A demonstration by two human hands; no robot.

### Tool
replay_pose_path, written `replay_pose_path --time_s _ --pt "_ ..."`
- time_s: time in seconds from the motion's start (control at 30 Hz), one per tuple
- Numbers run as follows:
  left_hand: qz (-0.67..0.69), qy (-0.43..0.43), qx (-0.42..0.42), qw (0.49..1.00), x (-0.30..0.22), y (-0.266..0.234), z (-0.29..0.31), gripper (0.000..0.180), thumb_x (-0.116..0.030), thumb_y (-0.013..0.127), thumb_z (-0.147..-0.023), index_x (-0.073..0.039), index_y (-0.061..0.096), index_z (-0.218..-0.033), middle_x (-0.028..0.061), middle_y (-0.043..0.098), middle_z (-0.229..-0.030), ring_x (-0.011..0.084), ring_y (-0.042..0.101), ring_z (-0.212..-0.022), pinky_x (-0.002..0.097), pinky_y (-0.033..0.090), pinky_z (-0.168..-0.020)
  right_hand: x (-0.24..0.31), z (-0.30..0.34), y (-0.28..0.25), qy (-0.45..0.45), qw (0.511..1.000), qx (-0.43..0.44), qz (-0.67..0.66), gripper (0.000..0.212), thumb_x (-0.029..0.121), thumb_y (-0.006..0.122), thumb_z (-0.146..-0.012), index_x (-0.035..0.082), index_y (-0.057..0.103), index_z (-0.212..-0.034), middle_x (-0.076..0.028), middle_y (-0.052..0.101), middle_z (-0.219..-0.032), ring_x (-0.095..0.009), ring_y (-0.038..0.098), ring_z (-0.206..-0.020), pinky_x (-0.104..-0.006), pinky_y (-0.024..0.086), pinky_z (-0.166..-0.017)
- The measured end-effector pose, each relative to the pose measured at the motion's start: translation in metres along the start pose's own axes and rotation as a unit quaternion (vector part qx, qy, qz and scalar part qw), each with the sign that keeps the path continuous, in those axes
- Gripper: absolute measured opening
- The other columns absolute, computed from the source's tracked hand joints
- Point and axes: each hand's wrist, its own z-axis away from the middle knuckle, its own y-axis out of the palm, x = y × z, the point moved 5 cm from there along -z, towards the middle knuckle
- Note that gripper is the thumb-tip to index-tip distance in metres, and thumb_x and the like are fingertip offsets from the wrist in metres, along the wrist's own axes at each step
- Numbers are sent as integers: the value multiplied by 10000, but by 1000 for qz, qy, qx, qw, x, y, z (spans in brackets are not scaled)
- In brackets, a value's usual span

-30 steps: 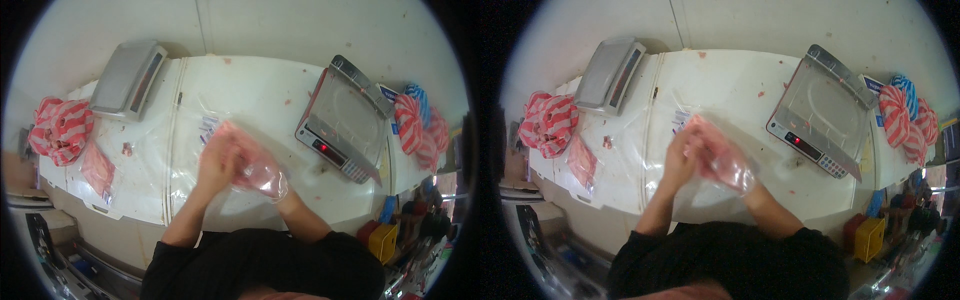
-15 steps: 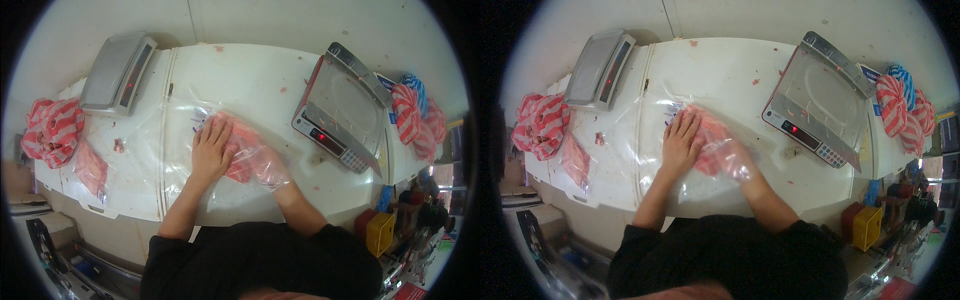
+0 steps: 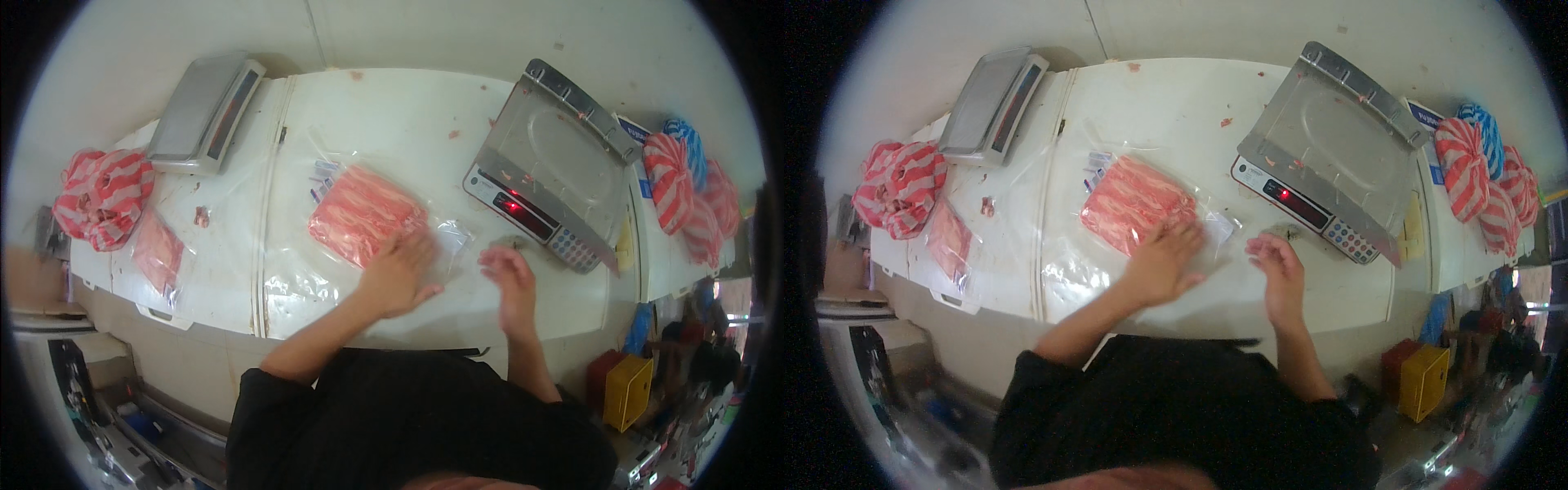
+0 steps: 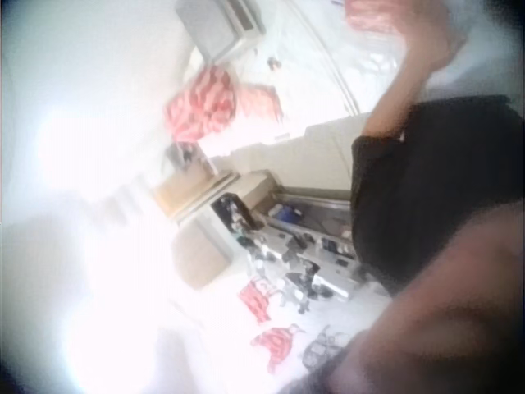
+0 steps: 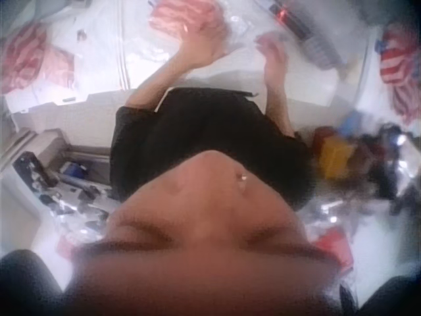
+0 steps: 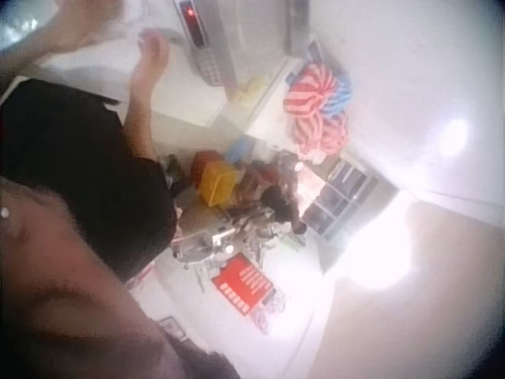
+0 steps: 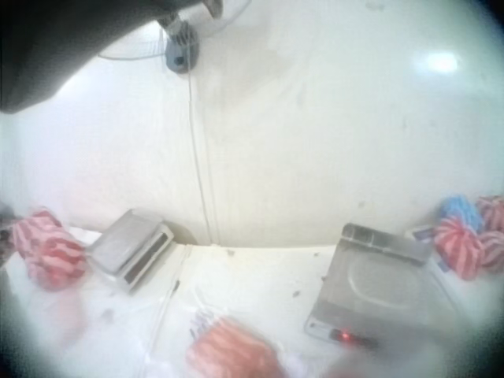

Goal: The person places raw meat portions onto a digital scale, then transfers them into clear plastic bags. They seal the bags and set them aside, repeating the process with additional meat portions.

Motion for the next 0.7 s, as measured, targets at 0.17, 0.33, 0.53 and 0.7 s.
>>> replay_pose_path --time_s 0.17,0.33,0.53,0.7 --pt "201 -87 -158 963 -64 -8 37 527 -403 657 -977 -28 612 -1344 177 678 -1237 325 648 -1167 477 512 -980 18 -47 23 -155 932 34 327 442 248 672 -999 -21 595 -1341 -167 703 -1227 -277 692 -1082 -414 532 -966" --pt "558 -540 -114 620 -47 34 99 511 -468 598 -1046 -6 622 -1265 116 696 -956 210 691 -736 324 521 -620 15 -96 41 -67 876 142 456 445 325 712 -974 -22 628 -1240 -166 712 -1095 -269 690 -980 -400 526 -888" --pt "650 -505 -227 520 -28 71 78 506 -486 551 -1060 11 644 -1080 97 662 -827 186 624 -629 309 466 -567 -13 -125 42 215 901 321 199 248 277 691 -985 83 568 -892 -16 506 -637 -139 440 -461 -291 313 -431" --pt "641 -479 -344 491 -33 54 80 367 -308 469 -1053 -11 643 -926 83 597 -683 196 558 -575 324 422 -532 19 -98 67 273 898 322 -123 200 238 673 -998 99 556 -915 -23 508 -642 -161 467 -490 -317 356 -467"
